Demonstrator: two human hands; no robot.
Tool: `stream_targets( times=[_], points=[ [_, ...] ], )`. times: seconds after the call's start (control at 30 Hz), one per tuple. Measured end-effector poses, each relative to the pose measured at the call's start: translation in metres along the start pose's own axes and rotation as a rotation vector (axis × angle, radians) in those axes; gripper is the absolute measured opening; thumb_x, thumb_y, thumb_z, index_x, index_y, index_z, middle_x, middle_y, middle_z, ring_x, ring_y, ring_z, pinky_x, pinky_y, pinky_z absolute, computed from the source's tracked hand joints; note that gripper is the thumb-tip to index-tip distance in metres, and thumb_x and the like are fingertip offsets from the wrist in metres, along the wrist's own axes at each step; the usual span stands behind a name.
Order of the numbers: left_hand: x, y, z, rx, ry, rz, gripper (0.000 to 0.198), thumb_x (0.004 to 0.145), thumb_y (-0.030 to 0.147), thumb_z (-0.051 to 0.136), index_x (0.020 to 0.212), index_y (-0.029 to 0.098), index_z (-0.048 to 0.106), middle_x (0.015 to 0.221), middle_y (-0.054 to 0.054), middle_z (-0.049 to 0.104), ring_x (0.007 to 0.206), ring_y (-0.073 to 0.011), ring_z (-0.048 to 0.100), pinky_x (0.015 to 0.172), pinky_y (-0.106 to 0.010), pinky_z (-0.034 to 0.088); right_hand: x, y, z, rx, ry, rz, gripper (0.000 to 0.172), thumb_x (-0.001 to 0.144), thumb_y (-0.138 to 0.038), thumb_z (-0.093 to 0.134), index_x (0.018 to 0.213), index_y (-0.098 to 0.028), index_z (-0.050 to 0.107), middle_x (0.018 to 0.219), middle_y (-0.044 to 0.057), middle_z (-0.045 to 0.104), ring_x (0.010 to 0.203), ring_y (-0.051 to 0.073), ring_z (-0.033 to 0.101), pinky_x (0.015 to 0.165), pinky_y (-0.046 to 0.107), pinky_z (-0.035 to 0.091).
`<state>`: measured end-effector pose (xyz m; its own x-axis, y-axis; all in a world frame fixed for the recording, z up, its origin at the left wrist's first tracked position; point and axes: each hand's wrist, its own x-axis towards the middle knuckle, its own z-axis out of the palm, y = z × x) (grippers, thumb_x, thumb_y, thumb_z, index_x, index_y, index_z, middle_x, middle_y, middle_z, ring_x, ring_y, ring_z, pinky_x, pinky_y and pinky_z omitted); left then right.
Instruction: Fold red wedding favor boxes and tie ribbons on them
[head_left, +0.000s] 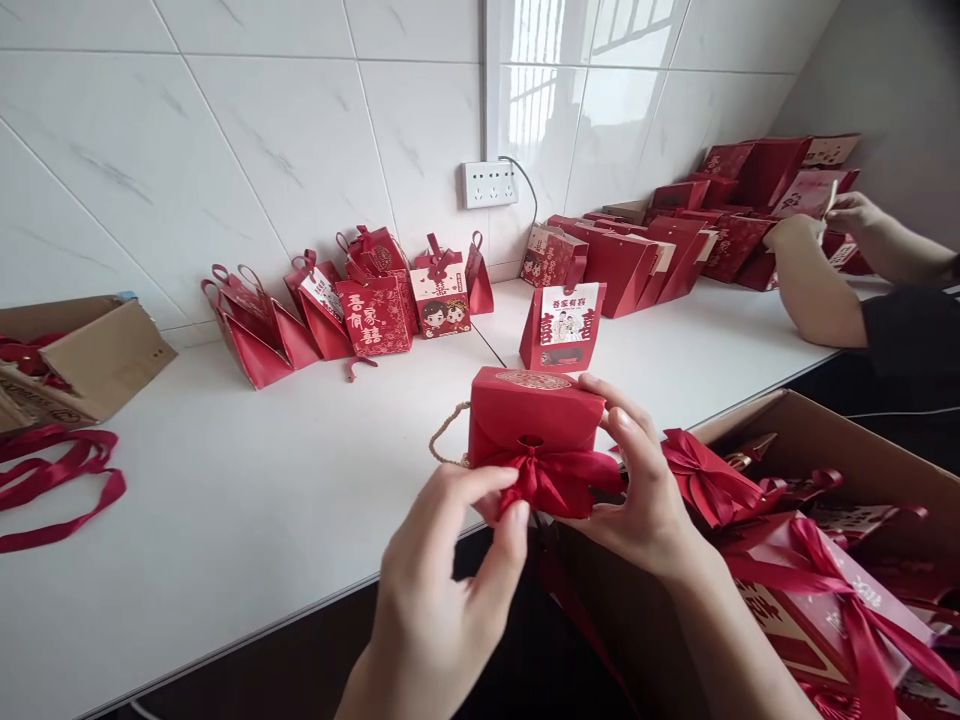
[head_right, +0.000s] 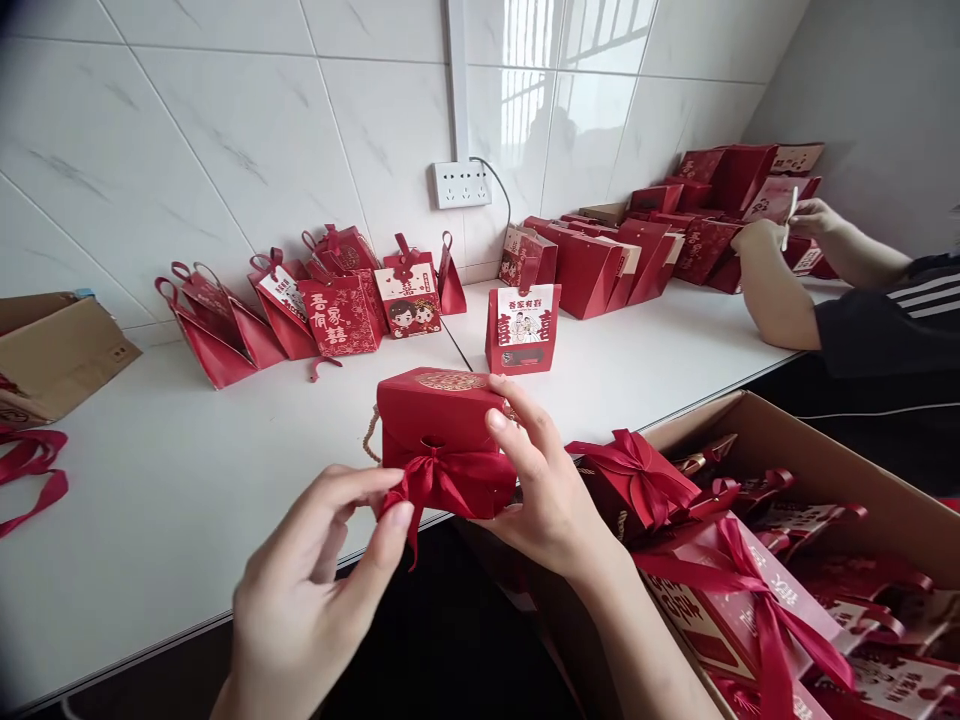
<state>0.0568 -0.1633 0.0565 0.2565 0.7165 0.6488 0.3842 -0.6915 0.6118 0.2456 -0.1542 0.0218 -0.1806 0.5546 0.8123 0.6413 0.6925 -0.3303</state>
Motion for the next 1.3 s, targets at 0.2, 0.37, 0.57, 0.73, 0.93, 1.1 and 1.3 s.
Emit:
stream_targets(
  times=[0.2, 0.37, 0.57, 0.73, 0.93, 1.1, 1.3],
  points=[
    [0.014, -0.011, -0.028, 0.215, -0.020, -0.055, 0.006, 0.085, 0.025, 0.056, 0.081, 0.022, 0.053, 0.072, 0.001, 0.058, 0.068, -0.0129, 0.058, 0.066, -0.023, 0.047, -0.003, -0.007, -0.014, -0.052, -0.032, 0.010, 0.103, 0.072, -0.013, 0.075, 0.147, -0.041, 0.009, 0.148, 0.012, 0.028, 0.136, 0.033, 0.035, 0.100, 0.056, 0.046],
    [0.021, -0.023, -0.046, 0.545, 0.092, -0.082, 0.028, 0.087, 0.030, 0.050, 0.062, 0.020, 0.042, 0.072, 0.000, 0.056, 0.068, -0.0142, 0.053, 0.064, -0.027, 0.038, -0.001, -0.012, -0.017, -0.081, -0.089, 0.007, 0.094, 0.078, -0.016, 0.069, 0.147, -0.041, 0.010, 0.147, 0.013, 0.029, 0.136, 0.032, 0.036, 0.100, 0.054, 0.046],
    [0.028, -0.016, -0.047, 0.271, -0.241, 0.158, 0.011, 0.084, 0.023, 0.057, 0.095, 0.024, 0.060, 0.098, -0.004, 0.059, 0.093, -0.0175, 0.058, 0.080, -0.026, 0.047, -0.001, -0.012, -0.016, -0.095, -0.117, 0.022, 0.091, 0.078, -0.023, 0.071, 0.147, -0.038, 0.012, 0.145, 0.015, 0.033, 0.134, 0.033, 0.038, 0.098, 0.053, 0.048],
    [0.032, -0.011, -0.043, 0.140, -0.437, 0.177, 0.012, 0.081, 0.016, 0.058, 0.070, 0.021, 0.057, 0.090, -0.004, 0.061, 0.081, -0.0146, 0.060, 0.072, -0.024, 0.049, -0.002, -0.013, -0.016, -0.070, -0.181, 0.045, 0.088, 0.080, -0.020, 0.068, 0.146, -0.038, 0.014, 0.146, 0.015, 0.032, 0.135, 0.033, 0.037, 0.097, 0.051, 0.049],
    [0.038, -0.010, -0.048, -0.208, -0.662, -0.033, 0.017, 0.079, 0.018, 0.057, 0.062, 0.022, 0.054, 0.069, -0.001, 0.061, 0.053, -0.0112, 0.051, 0.051, -0.023, 0.044, -0.002, -0.016, -0.012, 0.030, -0.253, 0.038, 0.083, 0.082, -0.022, 0.066, 0.147, -0.034, 0.015, 0.145, 0.016, 0.033, 0.135, 0.029, 0.037, 0.100, 0.045, 0.048],
    [0.043, -0.014, -0.050, -0.228, -0.676, -0.246, 0.016, 0.080, 0.029, 0.056, 0.065, 0.022, 0.055, 0.061, 0.000, 0.056, 0.053, -0.0121, 0.051, 0.050, -0.023, 0.042, -0.003, -0.018, -0.010, 0.049, -0.303, 0.061, 0.083, 0.081, -0.021, 0.066, 0.146, -0.034, 0.017, 0.144, 0.016, 0.033, 0.135, 0.028, 0.037, 0.098, 0.043, 0.049],
    [0.045, -0.015, -0.050, -0.332, -0.682, -0.462, 0.013, 0.079, 0.030, 0.058, 0.072, 0.022, 0.050, 0.050, 0.006, 0.048, 0.035, -0.0057, 0.038, 0.037, -0.018, 0.032, -0.006, -0.019, -0.007, 0.104, -0.340, 0.084, 0.082, 0.080, -0.024, 0.069, 0.146, -0.032, 0.020, 0.145, 0.015, 0.032, 0.136, 0.026, 0.037, 0.103, 0.042, 0.045]
  ],
)
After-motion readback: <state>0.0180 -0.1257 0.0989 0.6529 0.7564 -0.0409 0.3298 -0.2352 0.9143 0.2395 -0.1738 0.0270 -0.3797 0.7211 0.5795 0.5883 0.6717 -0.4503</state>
